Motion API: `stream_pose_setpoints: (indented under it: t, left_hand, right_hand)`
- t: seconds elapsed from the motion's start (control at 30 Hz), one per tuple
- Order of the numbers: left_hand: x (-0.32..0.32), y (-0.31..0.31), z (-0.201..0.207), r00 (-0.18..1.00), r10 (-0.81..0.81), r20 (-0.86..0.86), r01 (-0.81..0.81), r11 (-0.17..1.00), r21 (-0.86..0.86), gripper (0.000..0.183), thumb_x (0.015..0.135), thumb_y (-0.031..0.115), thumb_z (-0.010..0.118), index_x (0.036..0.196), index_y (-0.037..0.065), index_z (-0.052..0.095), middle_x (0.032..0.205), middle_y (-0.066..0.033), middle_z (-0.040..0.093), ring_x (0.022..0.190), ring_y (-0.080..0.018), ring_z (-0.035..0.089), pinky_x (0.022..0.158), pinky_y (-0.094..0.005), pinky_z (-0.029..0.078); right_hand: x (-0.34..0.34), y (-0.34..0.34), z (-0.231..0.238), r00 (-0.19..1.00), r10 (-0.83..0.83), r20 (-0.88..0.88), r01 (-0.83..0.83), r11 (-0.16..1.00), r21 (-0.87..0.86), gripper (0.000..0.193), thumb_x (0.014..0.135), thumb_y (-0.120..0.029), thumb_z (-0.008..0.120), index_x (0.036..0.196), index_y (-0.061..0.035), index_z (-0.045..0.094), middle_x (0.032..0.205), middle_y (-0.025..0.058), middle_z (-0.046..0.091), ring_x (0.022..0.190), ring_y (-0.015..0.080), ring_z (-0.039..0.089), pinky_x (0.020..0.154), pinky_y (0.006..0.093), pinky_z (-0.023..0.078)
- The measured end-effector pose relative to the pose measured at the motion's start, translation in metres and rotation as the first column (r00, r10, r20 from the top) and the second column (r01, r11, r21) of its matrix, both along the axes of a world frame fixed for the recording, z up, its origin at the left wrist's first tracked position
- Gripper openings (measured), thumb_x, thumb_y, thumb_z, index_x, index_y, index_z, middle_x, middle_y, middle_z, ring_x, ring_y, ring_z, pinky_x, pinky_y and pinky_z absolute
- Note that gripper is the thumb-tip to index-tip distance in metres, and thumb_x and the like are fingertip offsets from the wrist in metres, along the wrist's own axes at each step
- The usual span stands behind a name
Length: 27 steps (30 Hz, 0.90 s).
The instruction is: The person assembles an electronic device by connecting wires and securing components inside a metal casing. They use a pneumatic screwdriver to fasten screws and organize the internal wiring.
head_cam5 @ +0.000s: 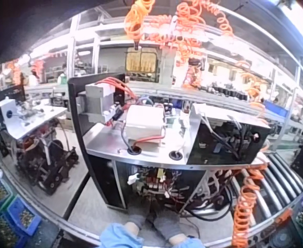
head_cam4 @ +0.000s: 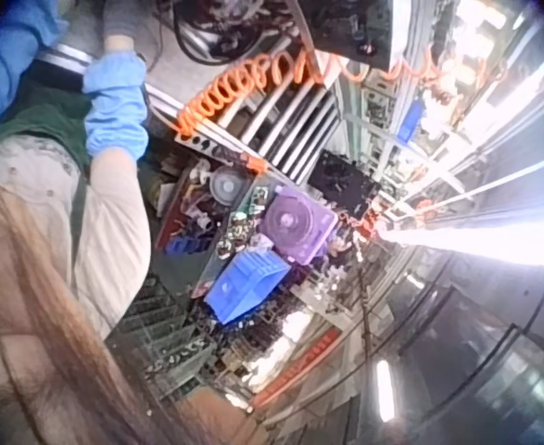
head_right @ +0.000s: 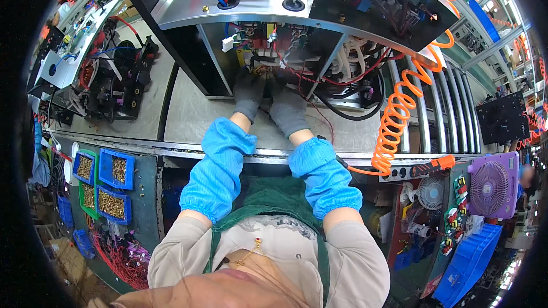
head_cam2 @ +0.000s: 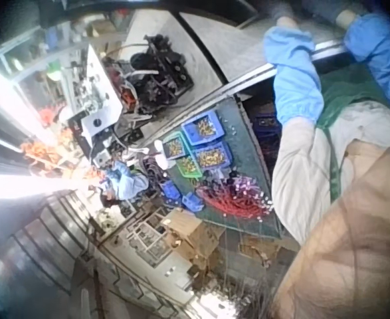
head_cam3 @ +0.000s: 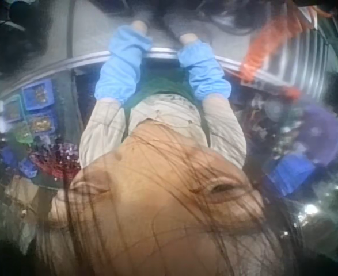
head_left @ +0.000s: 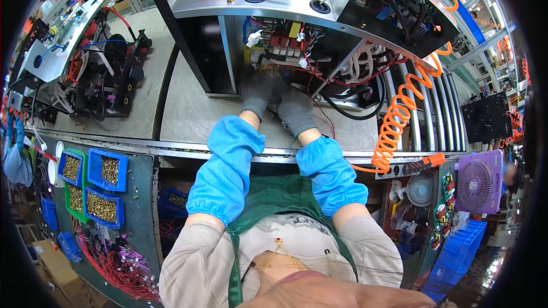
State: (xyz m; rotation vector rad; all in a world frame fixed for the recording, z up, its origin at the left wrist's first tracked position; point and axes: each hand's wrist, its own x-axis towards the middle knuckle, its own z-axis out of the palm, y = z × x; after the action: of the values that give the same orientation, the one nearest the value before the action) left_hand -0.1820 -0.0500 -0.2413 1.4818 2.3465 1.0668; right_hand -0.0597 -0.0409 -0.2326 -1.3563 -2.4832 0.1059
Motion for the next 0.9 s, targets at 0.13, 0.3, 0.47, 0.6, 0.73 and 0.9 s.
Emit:
stream_pose_setpoints:
  t: [0.13, 0.3, 0.47, 0.6, 0.73, 0.9]
  left_hand:
    - [-0.007, 0.005, -0.005, 0.999, -0.013, -0.030, 0.014, 1.000, 0.026, 0.030, 0.080, 0.029, 0.050, 0.084, 0.005, 0.068, 0.093, -0.0194, 0.063, 0.089, -0.0340, 0.061, 0.076, -0.0422, 0.048]
    - [-0.002, 0.002, 0.005, 0.995, -0.002, 0.104, -0.002, 0.999, 0.038, 0.036, 0.085, 0.032, 0.043, 0.084, 0.006, 0.068, 0.087, -0.0188, 0.065, 0.084, -0.0364, 0.063, 0.074, -0.0434, 0.049]
    - [0.002, 0.002, 0.009, 0.998, -0.058, 0.007, 0.057, 0.991, 0.117, 0.037, 0.087, 0.032, 0.041, 0.082, 0.006, 0.067, 0.089, -0.0184, 0.065, 0.083, -0.0379, 0.062, 0.075, -0.0449, 0.048]
    - [-0.004, 0.004, -0.009, 0.998, -0.049, -0.035, 0.055, 0.984, 0.172, 0.033, 0.086, 0.031, 0.043, 0.083, 0.007, 0.066, 0.088, -0.0193, 0.064, 0.083, -0.0374, 0.062, 0.074, -0.0444, 0.048]
    - [-0.003, 0.007, -0.019, 0.999, -0.039, 0.012, 0.035, 0.970, 0.243, 0.029, 0.084, 0.030, 0.047, 0.087, 0.008, 0.066, 0.085, -0.0188, 0.064, 0.084, -0.0373, 0.061, 0.075, -0.0436, 0.048]
    - [-0.005, 0.008, -0.024, 0.978, -0.076, 0.193, 0.015, 0.954, 0.298, 0.029, 0.081, 0.031, 0.051, 0.090, 0.008, 0.066, 0.088, -0.0189, 0.064, 0.087, -0.0374, 0.060, 0.076, -0.0438, 0.048]
  right_hand:
    - [0.000, -0.005, 0.011, 1.000, 0.018, 0.009, -0.017, 0.994, -0.105, 0.025, 0.077, -0.025, 0.058, 0.096, -0.0103, 0.062, 0.082, 0.0157, 0.065, 0.077, 0.0331, 0.064, 0.065, 0.0460, 0.050]
    - [0.001, -0.004, 0.010, 0.999, -0.009, -0.049, 0.001, 0.987, -0.158, 0.029, 0.078, -0.024, 0.055, 0.104, -0.0095, 0.059, 0.082, 0.0184, 0.064, 0.078, 0.0359, 0.062, 0.068, 0.0460, 0.049]
    - [0.020, -0.015, 0.024, 0.949, 0.046, -0.311, -0.099, 0.983, -0.156, 0.044, 0.080, -0.027, 0.055, 0.121, -0.0126, 0.050, 0.097, 0.0206, 0.062, 0.088, 0.0381, 0.060, 0.075, 0.0450, 0.049]
    - [0.089, -0.041, 0.036, 0.996, 0.060, -0.066, -0.070, 0.983, -0.172, 0.040, 0.082, -0.032, 0.054, 0.117, -0.0126, 0.056, 0.102, 0.0155, 0.061, 0.094, 0.0337, 0.059, 0.077, 0.0438, 0.049]
    - [0.141, -0.035, 0.016, 0.970, 0.093, 0.225, -0.044, 0.976, -0.213, 0.039, 0.081, -0.041, 0.054, 0.108, -0.0135, 0.061, 0.097, 0.0109, 0.062, 0.089, 0.0302, 0.059, 0.076, 0.0421, 0.049]
    - [0.139, -0.042, 0.022, 0.937, 0.238, 0.255, -0.197, 0.965, -0.175, 0.044, 0.076, -0.049, 0.057, 0.103, -0.0145, 0.064, 0.095, 0.0108, 0.062, 0.089, 0.0295, 0.059, 0.077, 0.0421, 0.047]
